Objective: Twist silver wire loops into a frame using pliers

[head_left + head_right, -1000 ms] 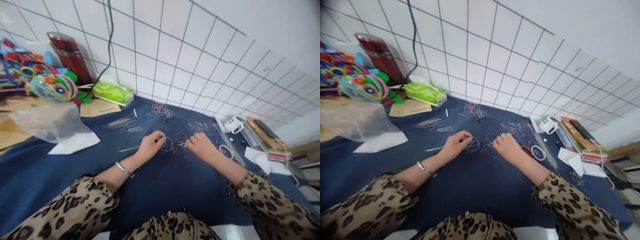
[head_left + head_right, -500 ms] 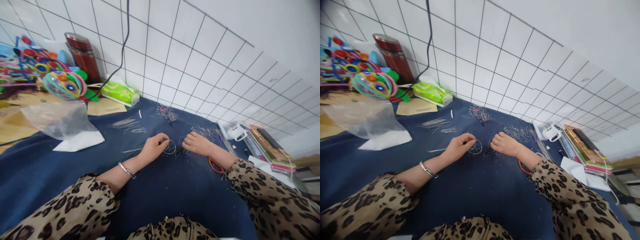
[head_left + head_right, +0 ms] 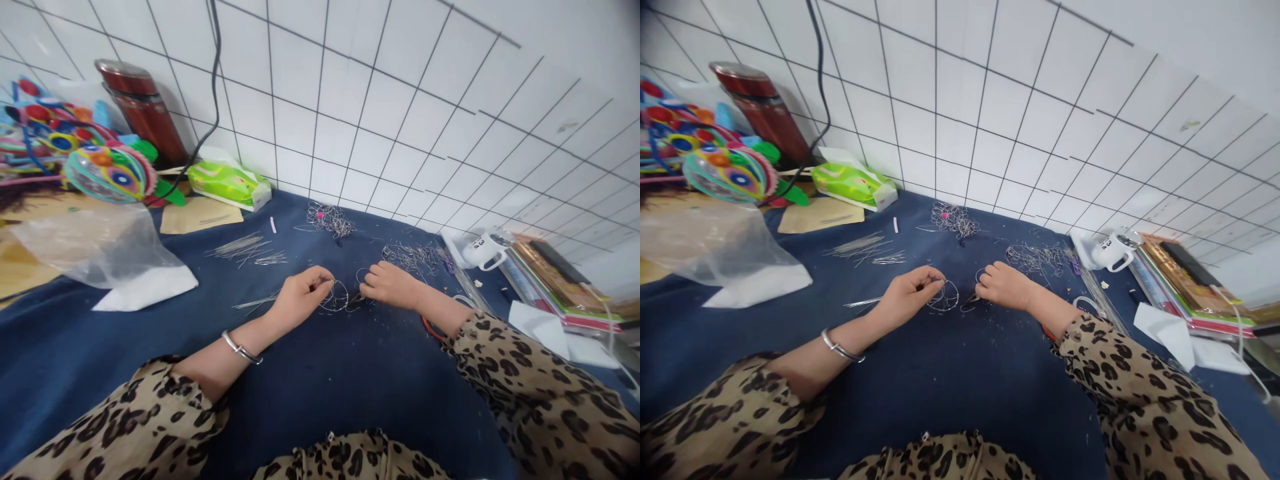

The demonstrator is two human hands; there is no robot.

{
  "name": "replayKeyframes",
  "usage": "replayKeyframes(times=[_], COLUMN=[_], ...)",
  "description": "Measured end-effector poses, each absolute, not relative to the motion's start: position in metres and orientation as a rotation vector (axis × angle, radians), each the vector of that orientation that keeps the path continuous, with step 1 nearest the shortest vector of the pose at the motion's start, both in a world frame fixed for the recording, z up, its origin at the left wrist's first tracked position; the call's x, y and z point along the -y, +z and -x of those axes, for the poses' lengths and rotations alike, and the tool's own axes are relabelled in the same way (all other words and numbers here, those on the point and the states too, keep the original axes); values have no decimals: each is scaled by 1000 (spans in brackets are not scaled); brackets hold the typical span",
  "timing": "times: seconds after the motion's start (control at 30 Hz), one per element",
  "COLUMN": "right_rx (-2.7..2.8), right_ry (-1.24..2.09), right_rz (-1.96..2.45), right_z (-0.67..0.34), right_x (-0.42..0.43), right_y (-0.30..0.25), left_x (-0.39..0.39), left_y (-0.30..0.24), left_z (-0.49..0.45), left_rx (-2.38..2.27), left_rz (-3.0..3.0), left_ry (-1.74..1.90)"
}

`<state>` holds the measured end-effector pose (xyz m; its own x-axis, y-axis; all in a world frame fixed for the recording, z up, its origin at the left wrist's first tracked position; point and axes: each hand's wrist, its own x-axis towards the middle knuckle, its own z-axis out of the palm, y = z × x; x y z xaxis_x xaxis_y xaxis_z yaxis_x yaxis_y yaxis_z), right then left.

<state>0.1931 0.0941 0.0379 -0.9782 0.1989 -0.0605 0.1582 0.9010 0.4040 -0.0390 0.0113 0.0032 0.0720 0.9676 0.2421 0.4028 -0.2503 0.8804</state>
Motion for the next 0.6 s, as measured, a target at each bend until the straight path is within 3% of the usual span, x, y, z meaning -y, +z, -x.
replayKeyframes(times=[0.4, 0.6], right_rx=[-3017, -3125], right_ry=[724, 486], right_rz=[-1141, -1368], right_z=[-221, -201], right_x=[-60, -47], right_y=[30, 28], left_x=[-5, -2], left_y=[2, 3], left_z=[28, 21], left_rx=[-1341, -1377], left_rz=[-1731, -1770], left_ry=[1105, 1057])
